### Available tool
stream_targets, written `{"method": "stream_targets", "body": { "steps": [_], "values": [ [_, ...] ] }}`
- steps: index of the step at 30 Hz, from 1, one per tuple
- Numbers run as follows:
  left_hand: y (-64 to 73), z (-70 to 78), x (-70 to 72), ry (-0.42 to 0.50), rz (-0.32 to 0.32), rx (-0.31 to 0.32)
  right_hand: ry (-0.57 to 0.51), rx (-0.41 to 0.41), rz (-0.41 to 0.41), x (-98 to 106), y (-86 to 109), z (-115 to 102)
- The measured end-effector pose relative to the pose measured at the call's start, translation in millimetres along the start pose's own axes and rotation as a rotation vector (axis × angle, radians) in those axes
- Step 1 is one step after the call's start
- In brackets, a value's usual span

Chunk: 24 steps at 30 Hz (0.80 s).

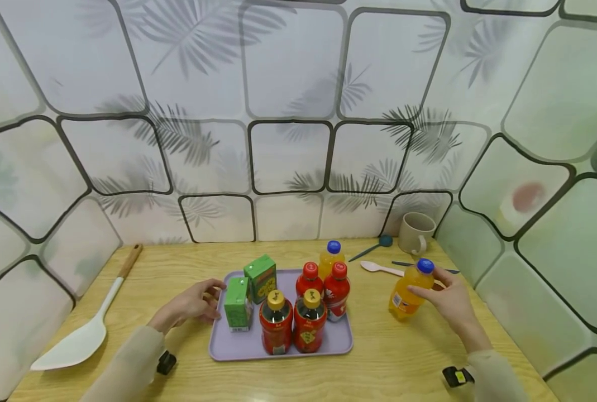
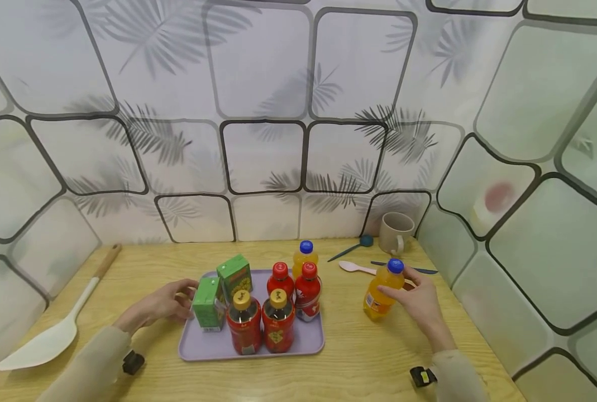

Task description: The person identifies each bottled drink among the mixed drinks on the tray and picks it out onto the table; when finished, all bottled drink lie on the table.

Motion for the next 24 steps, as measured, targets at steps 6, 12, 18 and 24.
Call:
{"method": "stream_targets", "body": {
  "steps": [6, 12, 18, 24],
  "values": [
    [0.2, 0.0, -1.1, 0.005, -0.013, 0.007, -0.026, -0.032, 0.008, 9, -3.0, 14],
    [0.6, 1.6, -0.5, 0.01, -0.009, -0.001, -0.069, -0.063, 0.03, 18, -9.8, 22],
    [1.2, 2.1, -2.0, 0.002, -0.009, 0.002, -0.073, -0.093, 0.062, 27, -13.2, 26],
    [1.1, 3.0, -0.4, -0.012, -0.006, -0.001, -0.072, -0.06, 0.106, 37, -14.8, 27]
  ]
}}
Point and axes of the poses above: each hand's wrist, its own y-axis away from the middle knuckle, its own x-axis out of the back of the hand, z = x × y, the point moved 5 cm from there along -y, towards the middle knuckle, and after that the axes turned 11 degrees about -z, right-handed, at the moved point
